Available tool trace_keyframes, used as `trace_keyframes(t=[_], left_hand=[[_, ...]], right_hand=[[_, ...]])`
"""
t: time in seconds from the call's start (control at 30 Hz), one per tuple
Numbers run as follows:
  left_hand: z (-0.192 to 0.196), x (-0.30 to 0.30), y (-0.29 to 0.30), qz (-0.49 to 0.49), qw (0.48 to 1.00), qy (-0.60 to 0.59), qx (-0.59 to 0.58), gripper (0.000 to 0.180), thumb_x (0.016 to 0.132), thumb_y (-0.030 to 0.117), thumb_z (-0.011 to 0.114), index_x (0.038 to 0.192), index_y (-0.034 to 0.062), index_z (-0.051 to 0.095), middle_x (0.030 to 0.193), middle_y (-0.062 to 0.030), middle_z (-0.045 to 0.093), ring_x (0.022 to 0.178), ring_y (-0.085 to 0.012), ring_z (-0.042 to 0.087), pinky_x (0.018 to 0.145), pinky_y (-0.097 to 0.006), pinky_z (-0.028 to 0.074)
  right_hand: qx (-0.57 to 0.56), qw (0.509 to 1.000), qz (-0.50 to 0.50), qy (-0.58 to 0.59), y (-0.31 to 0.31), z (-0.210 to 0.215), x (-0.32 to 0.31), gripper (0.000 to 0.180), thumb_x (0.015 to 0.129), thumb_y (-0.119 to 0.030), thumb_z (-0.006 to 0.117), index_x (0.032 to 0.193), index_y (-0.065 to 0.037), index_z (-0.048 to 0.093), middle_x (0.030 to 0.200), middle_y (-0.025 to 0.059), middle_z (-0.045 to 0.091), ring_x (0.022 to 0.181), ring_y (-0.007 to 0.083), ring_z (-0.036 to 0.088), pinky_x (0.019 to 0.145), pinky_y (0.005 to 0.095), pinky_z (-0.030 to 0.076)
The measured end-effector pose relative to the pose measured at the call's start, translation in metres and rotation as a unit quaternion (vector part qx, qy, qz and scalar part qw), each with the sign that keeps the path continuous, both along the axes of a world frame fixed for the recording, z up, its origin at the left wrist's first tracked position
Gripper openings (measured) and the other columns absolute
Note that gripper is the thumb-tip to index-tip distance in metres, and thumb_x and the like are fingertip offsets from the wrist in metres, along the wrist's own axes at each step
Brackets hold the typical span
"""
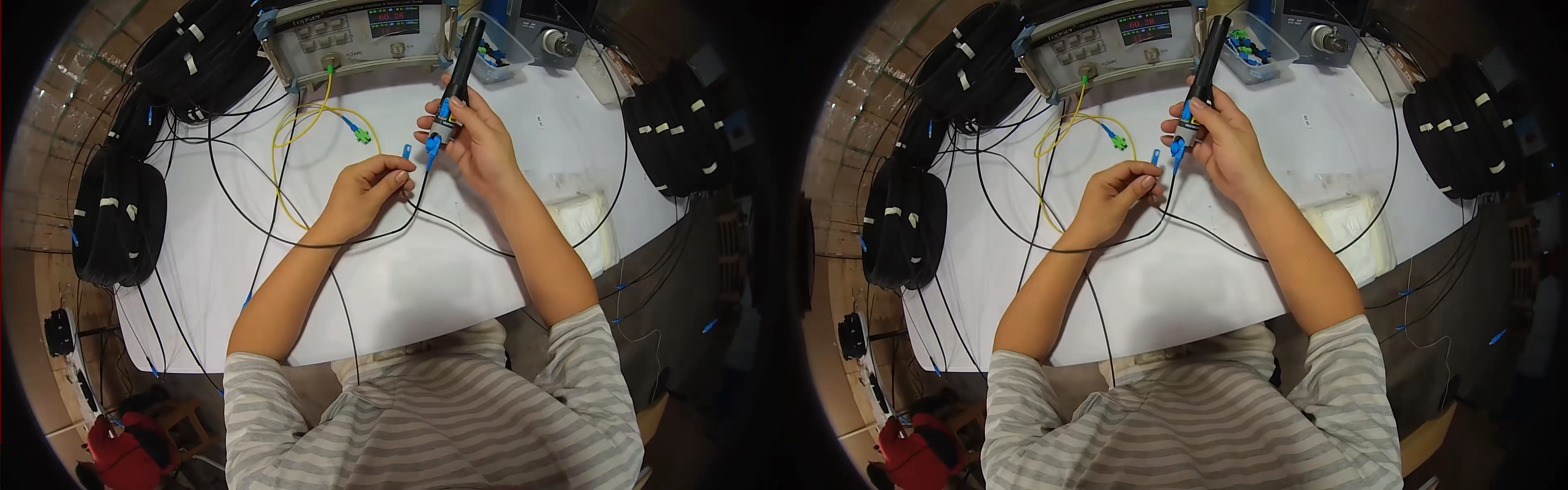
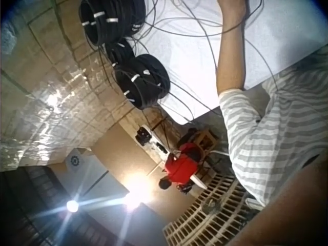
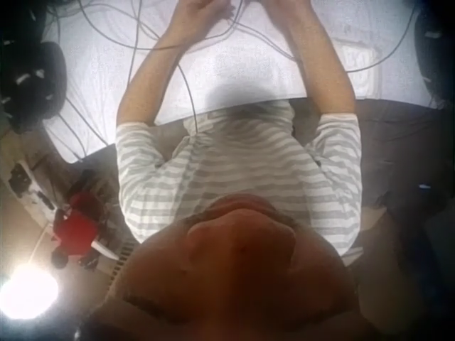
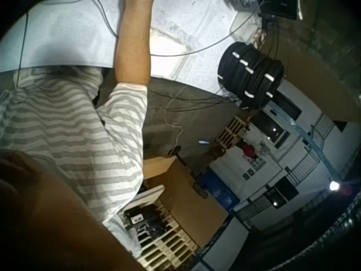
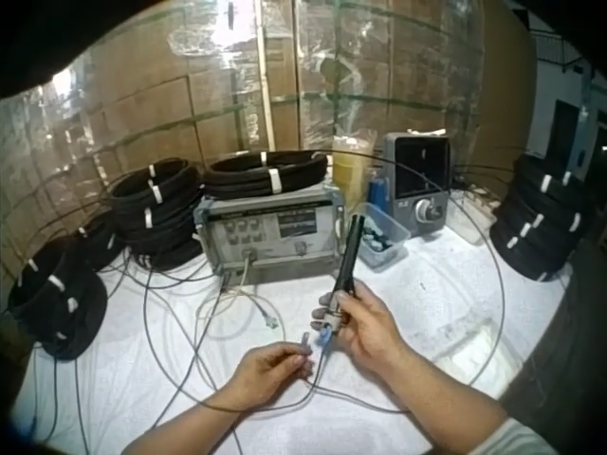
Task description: Testing fiber optic cables using a light source and a measuring device at a factory workbench.
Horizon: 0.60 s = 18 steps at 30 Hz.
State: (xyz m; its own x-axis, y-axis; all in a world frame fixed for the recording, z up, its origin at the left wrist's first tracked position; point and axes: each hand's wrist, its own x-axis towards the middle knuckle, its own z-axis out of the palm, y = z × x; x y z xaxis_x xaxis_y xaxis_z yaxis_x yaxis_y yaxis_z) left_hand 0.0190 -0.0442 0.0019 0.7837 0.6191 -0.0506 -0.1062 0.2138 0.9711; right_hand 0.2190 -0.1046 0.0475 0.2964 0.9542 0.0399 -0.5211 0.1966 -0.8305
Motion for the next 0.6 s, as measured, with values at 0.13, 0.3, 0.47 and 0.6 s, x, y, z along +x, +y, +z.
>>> trace_keyframes(t=[0.13,0.3,0.47,0.6], left_hand=[[0.003,0.0,-0.005,-0.009,0.992,0.042,0.116,0.029,0.099,0.007,0.057,0.125,-0.0045,0.057,0.1,-0.0071,0.067,0.091,-0.0145,0.063,0.087,-0.027,0.051],[0.018,-0.001,-0.007,0.019,0.933,0.149,0.328,0.025,0.091,0.005,0.067,0.115,0.0001,0.068,0.102,-0.008,0.068,0.092,-0.0163,0.064,0.081,-0.028,0.052],[0.011,0.003,-0.007,0.136,0.873,0.036,0.467,0.018,0.09,0.005,0.068,0.107,0.002,0.072,0.097,-0.01,0.071,0.084,-0.0182,0.067,0.079,-0.027,0.053],[0.012,0.002,-0.01,0.109,0.919,0.073,0.371,0.018,0.094,0.005,0.064,0.11,0.0001,0.071,0.101,-0.0106,0.071,0.09,-0.0159,0.067,0.083,-0.027,0.052]], right_hand=[[0.023,0.999,0.003,0.022,-0.001,0.0,0.002,0.038,0.102,-0.015,0.047,0.139,-0.003,0.043,0.107,0.015,0.06,0.096,0.0259,0.066,0.086,0.0445,0.058],[0.064,0.997,0.009,0.05,-0.004,0.009,-0.001,0.043,0.099,-0.013,0.04,0.14,-0.002,0.041,0.099,0.0137,0.059,0.087,0.0225,0.062,0.083,0.042,0.054],[0.068,0.996,-0.003,0.052,-0.006,0.014,0.002,0.047,0.095,-0.012,0.039,0.14,-0.002,0.042,0.093,0.0117,0.058,0.081,0.0197,0.058,0.076,0.0365,0.05],[0.074,0.996,0.005,0.057,-0.007,0.013,0.005,0.047,0.094,-0.012,0.039,0.14,-0.002,0.042,0.092,0.0115,0.058,0.079,0.0197,0.057,0.075,0.0361,0.049]])
